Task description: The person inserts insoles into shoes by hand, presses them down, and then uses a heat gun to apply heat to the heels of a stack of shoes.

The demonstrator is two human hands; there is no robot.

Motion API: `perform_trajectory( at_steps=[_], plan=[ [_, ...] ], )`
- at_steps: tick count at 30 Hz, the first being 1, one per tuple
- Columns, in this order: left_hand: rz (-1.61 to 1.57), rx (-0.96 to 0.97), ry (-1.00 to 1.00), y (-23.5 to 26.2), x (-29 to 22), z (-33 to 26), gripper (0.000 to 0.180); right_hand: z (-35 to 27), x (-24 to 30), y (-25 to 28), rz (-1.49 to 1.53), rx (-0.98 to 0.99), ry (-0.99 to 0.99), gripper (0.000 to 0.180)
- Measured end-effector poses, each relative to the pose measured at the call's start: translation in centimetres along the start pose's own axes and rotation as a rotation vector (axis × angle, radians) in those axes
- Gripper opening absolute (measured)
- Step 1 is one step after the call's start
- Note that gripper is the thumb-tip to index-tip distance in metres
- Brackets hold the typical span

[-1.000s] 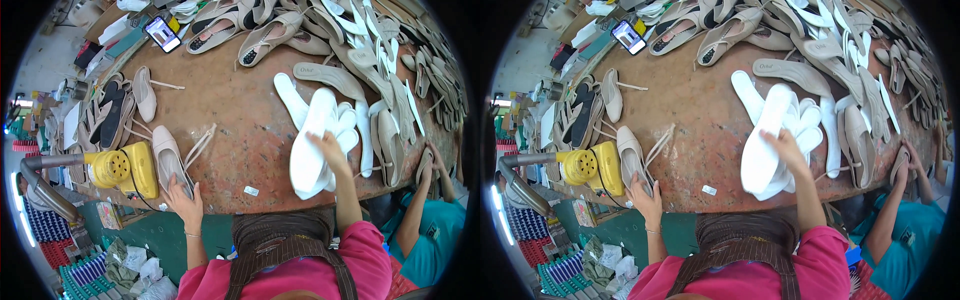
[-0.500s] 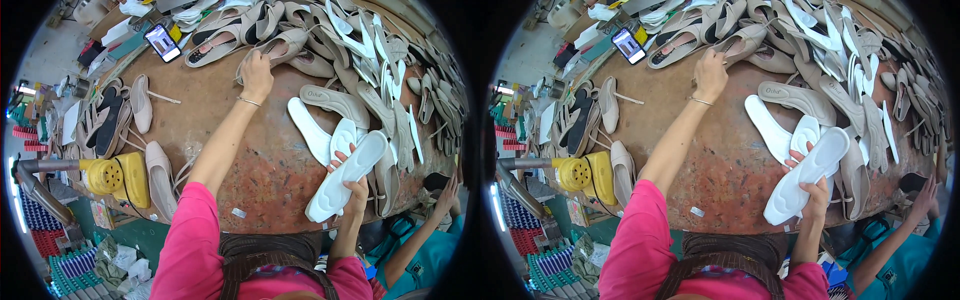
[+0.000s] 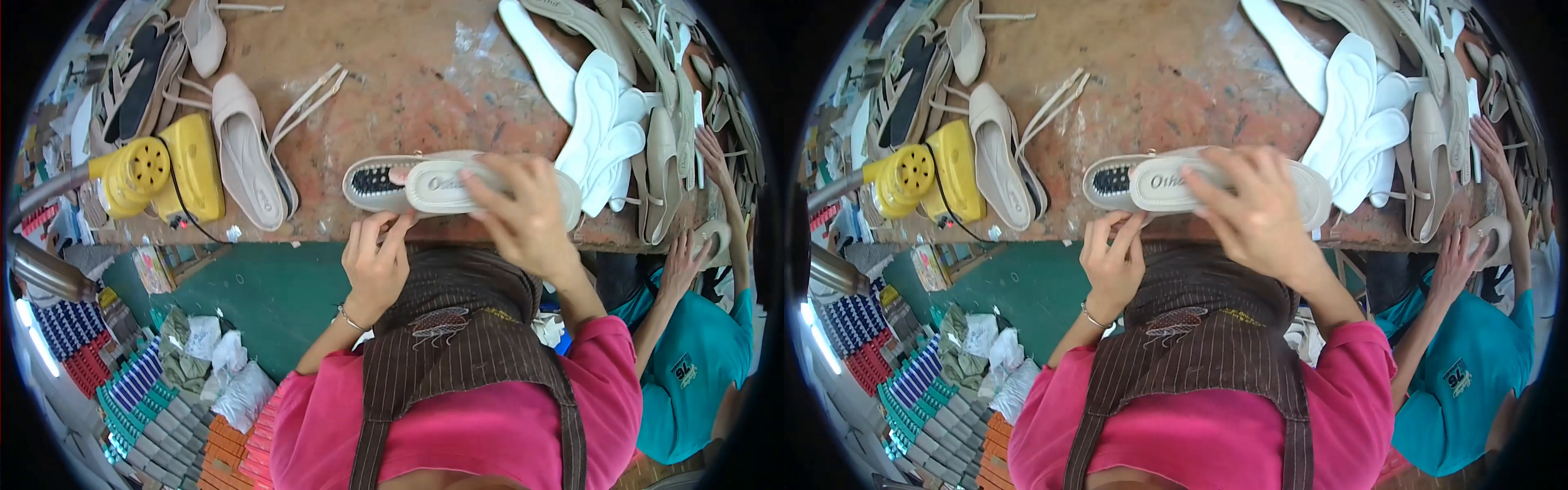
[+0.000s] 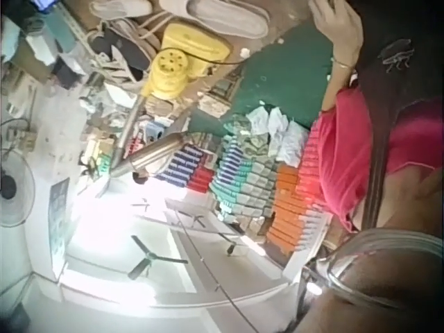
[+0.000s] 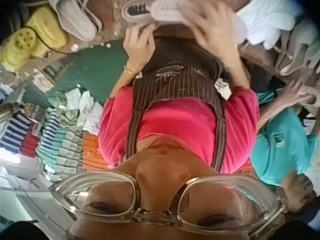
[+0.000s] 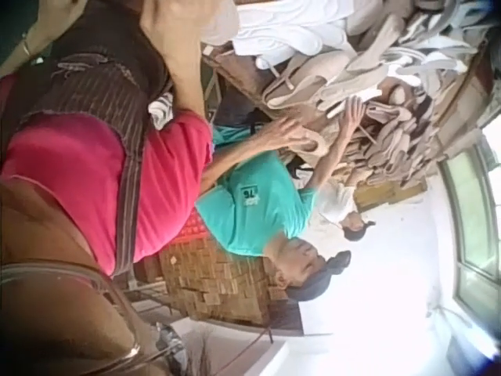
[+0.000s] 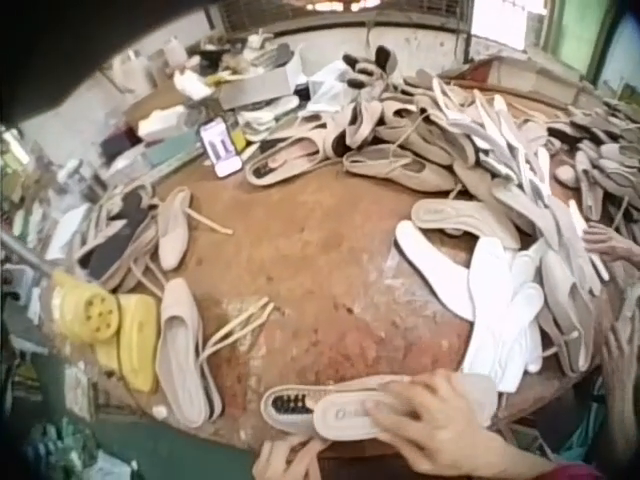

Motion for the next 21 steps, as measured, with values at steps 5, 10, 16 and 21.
perform_trajectory(
  at_steps=[5,10,16,21],
  plan=[
    [-0.449,-0.040,0.249,0.3,3.0,-3.4,0.030,0.1,1.0,-6.3,0.093,-0.072,0.001,0.035],
    [-0.570,-0.174,0.562,-0.2,10.7,-2.1,0.030,2.0,2.0,-8.6,0.207,-0.078,-0.042,0.030],
    [-0.605,-0.151,0.575,-1.7,12.6,-0.4,0.029,2.8,2.1,-10.5,0.271,-0.038,-0.104,0.027],
    [-0.736,-0.132,0.698,-2.5,13.4,0.3,0.023,2.8,2.8,-12.0,0.136,0.104,-0.054,0.029]
  ],
)
Point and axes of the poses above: each hand's wrist, its own z-axis towards the middle knuckle, its own y-axis out of the back of the hand, x = y × z, the point moved 10 cm from there along z, towards the middle knuckle, and after that the axes turned 5 degrees about -z, right-handed, at the moved point
